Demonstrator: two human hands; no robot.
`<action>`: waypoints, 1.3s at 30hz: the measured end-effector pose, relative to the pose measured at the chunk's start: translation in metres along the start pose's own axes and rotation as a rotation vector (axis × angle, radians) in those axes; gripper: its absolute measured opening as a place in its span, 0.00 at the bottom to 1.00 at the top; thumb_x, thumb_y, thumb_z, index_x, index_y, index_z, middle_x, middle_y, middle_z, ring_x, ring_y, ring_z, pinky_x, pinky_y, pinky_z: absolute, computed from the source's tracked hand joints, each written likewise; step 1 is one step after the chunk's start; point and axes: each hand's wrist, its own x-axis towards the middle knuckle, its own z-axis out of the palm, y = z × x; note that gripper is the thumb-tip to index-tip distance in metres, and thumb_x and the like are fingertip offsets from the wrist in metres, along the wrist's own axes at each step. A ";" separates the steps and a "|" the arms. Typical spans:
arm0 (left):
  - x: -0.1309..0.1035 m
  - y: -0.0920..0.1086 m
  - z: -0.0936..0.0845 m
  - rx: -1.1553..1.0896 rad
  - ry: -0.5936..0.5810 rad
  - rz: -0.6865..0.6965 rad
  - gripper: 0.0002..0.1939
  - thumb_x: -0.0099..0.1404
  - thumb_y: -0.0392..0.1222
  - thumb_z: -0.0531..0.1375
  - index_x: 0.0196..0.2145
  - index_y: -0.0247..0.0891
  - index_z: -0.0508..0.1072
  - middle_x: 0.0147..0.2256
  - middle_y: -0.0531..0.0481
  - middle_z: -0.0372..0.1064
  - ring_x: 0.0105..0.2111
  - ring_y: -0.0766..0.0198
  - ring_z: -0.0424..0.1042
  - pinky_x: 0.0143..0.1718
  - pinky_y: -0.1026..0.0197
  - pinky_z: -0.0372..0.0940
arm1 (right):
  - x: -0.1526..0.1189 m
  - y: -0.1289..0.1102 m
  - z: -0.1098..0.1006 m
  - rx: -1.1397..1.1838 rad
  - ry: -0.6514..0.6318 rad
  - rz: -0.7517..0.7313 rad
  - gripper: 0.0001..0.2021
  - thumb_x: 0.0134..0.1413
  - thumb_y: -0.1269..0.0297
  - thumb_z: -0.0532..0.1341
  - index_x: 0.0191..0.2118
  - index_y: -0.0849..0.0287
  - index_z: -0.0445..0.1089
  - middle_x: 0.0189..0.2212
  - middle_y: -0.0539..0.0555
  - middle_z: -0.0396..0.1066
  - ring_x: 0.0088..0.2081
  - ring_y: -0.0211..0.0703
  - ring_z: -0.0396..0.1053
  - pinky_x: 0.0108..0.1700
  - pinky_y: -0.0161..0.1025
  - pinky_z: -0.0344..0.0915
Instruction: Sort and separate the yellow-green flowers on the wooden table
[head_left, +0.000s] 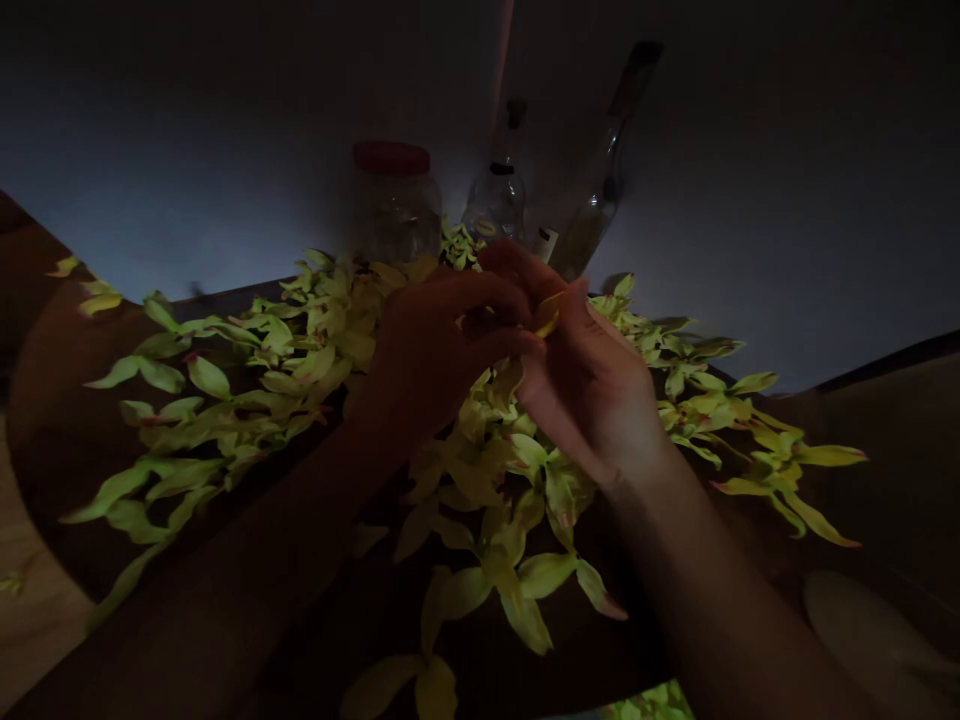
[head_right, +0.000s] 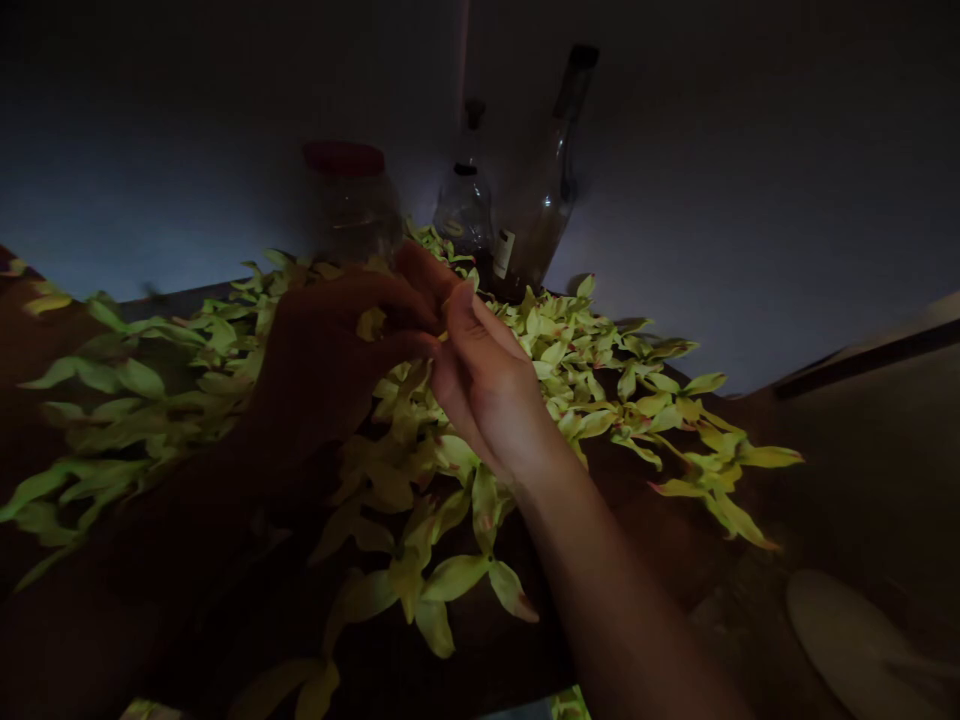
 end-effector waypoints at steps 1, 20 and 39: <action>0.000 0.000 0.000 -0.016 -0.003 0.005 0.09 0.56 0.34 0.75 0.31 0.41 0.78 0.31 0.59 0.77 0.32 0.68 0.72 0.36 0.65 0.64 | 0.000 -0.001 0.000 0.004 -0.004 0.005 0.19 0.70 0.50 0.49 0.53 0.45 0.73 0.63 0.47 0.68 0.68 0.46 0.61 0.70 0.48 0.62; 0.002 0.000 0.002 -0.126 -0.026 0.019 0.06 0.60 0.32 0.71 0.33 0.40 0.79 0.33 0.59 0.77 0.34 0.68 0.73 0.37 0.66 0.65 | -0.002 -0.004 0.003 0.097 -0.003 0.024 0.20 0.71 0.48 0.48 0.54 0.46 0.72 0.67 0.46 0.63 0.71 0.44 0.56 0.73 0.49 0.55; 0.007 -0.006 -0.005 0.090 0.311 0.031 0.06 0.72 0.38 0.59 0.35 0.39 0.72 0.32 0.53 0.72 0.33 0.65 0.70 0.36 0.59 0.64 | 0.006 0.005 -0.018 -0.450 0.327 -0.187 0.08 0.62 0.56 0.64 0.41 0.52 0.77 0.39 0.52 0.79 0.42 0.45 0.77 0.40 0.41 0.75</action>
